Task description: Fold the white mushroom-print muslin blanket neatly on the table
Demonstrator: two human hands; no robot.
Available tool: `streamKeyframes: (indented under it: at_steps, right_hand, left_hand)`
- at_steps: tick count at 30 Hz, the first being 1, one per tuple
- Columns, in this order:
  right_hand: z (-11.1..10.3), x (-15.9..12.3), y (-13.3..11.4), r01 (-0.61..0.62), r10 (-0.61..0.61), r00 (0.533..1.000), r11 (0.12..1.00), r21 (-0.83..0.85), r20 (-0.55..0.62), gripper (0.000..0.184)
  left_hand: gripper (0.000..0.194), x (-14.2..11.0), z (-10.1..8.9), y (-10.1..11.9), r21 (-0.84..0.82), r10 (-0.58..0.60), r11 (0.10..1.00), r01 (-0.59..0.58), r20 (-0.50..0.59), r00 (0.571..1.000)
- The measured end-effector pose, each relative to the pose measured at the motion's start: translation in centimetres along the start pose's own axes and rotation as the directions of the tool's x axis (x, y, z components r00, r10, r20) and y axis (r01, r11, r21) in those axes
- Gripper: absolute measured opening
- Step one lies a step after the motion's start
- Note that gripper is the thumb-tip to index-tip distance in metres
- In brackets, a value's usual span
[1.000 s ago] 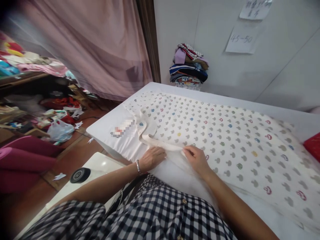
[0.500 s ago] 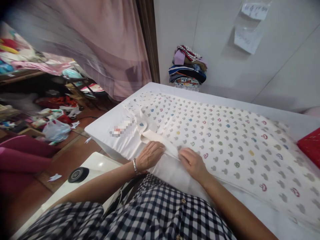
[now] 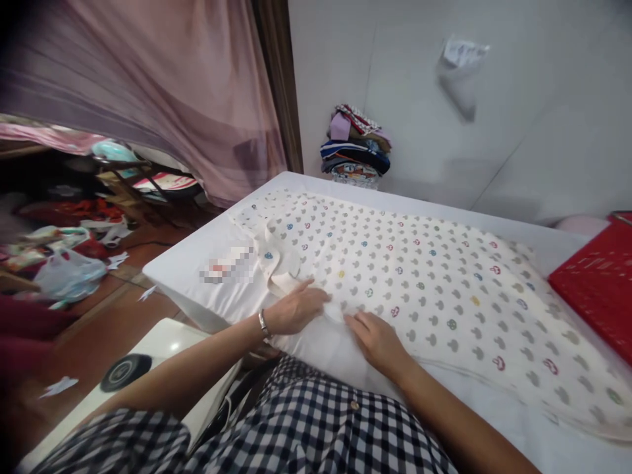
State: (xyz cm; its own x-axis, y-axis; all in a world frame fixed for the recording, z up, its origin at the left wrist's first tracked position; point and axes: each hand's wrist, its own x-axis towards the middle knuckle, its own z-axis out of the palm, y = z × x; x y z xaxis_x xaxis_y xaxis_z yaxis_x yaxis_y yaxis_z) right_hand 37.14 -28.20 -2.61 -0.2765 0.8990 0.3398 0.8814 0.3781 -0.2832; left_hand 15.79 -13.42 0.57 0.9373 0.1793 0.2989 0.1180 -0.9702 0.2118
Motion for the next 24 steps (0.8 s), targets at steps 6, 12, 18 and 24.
streamKeyframes:
  at_steps: [6,12,18,24]
  right_hand:
    - [0.2,-2.2,0.5,0.021,-0.023,0.999,0.998,-0.06,-0.038,0.05]
    - [-0.9,-5.3,2.6,-0.063,0.034,0.989,0.976,-0.209,-0.141,0.059]
    - [-3.4,-13.0,7.9,-0.329,0.256,0.937,0.877,-0.352,-0.238,0.06]
    - [-5.2,-21.8,13.4,-0.532,0.446,0.845,0.748,-0.395,-0.293,0.054]
  left_hand:
    - [0.018,-0.3,-1.0,0.5,0.081,0.108,0.991,-0.105,-0.033,0.994]
    - [0.024,-0.7,-2.2,0.3,0.179,0.015,0.984,0.025,-0.215,0.976]
    - [0.026,-2.2,-0.2,0.8,0.203,0.047,0.979,0.014,-0.292,0.955]
    - [0.023,-2.1,-0.1,0.8,0.192,0.03,0.981,0.033,-0.317,0.948]
